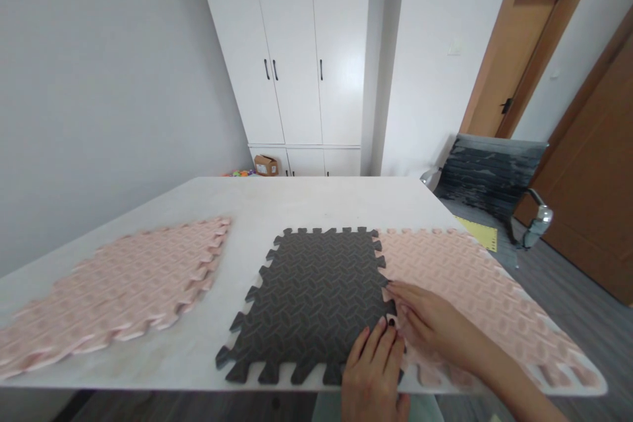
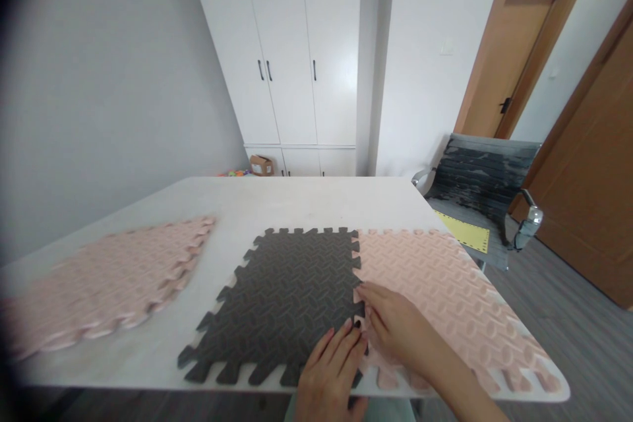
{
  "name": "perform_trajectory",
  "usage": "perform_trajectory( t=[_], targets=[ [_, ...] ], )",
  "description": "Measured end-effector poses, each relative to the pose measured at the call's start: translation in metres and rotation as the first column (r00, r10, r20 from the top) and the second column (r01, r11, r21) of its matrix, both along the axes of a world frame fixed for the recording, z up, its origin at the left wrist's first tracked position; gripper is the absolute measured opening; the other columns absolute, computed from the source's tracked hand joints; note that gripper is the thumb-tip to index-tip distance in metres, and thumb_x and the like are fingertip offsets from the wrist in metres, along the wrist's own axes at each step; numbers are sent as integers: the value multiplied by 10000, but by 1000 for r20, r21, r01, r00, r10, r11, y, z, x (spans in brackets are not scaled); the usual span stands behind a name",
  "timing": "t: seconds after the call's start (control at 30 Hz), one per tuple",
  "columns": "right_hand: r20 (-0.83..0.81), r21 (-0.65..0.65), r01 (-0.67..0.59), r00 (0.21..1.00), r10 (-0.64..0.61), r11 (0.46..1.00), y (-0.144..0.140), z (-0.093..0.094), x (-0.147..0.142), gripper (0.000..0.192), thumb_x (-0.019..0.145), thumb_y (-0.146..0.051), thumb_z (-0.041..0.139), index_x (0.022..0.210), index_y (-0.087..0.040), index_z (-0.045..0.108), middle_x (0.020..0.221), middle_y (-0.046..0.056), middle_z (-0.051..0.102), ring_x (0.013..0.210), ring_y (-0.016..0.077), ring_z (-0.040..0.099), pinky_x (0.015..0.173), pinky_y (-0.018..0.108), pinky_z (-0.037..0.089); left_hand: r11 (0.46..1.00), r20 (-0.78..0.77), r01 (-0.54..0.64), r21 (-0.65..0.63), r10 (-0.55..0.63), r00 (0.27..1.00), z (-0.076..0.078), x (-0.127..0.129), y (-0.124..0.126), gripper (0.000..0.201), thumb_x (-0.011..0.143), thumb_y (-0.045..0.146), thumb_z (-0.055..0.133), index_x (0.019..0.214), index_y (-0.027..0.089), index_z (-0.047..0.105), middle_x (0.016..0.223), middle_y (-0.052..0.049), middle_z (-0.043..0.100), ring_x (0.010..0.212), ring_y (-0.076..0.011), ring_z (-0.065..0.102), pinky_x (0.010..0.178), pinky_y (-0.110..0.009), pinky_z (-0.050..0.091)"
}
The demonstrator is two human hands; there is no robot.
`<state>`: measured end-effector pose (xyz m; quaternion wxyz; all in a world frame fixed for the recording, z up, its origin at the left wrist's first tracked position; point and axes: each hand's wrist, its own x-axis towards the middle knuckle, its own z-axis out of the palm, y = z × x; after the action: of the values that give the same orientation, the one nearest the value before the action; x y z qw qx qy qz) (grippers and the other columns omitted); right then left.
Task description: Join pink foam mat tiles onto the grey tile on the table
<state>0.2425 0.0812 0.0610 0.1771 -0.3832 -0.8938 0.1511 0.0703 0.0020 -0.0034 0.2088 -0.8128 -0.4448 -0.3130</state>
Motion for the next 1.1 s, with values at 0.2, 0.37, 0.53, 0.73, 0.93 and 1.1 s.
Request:
perform_trajectory(
  t=[0.2,0.37,0.53,0.73,0.93,1.1],
  targets=[
    [196,132,64,977,-89,989,59,-7,-27,527,943,-304,213,1426,-124,326,1489,117,308,1369,220,285,1095,486,301,994,171,-30,108,11,985,-11,6,4,456,846,478,376,1118,212,628,1172,30,659,1138,-149,557,930,-313,424],
    [313,25,34,949,-40,999,73,-32,-30,600,953,-437,112,1468,-146,209,1523,85,205,1405,215,177,1129,515,193,972,290,-56,229,-13,957,-20,12,13,509,908,458,233,1013,218,670,1089,25,696,1084,-129,584,907,-294,412],
    [276,-59,23,961,-6,998,89,-31,-24,636,936,-491,190,1456,-130,248,1512,96,247,1399,236,201,1127,515,203,953,385,-75,293,-46,922,-21,15,17,601,928,479,146,959,222,688,988,12,722,1015,-130,613,854,-297,427],
    [254,67,71,963,-86,995,131,-33,-35,553,916,-310,259,1413,-82,346,1480,128,326,1387,233,239,1126,463,237,961,314,-67,270,-22,949,-16,10,13,586,923,471,171,973,206,691,1025,24,713,1035,-130,606,859,-289,436],
    [261,72,57,962,-74,996,149,-51,-35,551,895,-250,253,1412,-79,341,1485,120,318,1381,203,258,1108,442,277,957,330,-80,278,-16,944,-15,10,13,557,925,451,195,947,209,696,1003,31,719,1018,-125,615,862,-280,436],
    [287,49,77,954,-88,996,142,-50,-33,575,931,-364,191,1441,-116,283,1513,84,256,1397,188,210,1117,462,243,964,316,-64,257,-21,948,-10,8,10,549,920,466,207,967,211,691,1011,34,718,1042,-133,607,880,-293,427]
  ],
)
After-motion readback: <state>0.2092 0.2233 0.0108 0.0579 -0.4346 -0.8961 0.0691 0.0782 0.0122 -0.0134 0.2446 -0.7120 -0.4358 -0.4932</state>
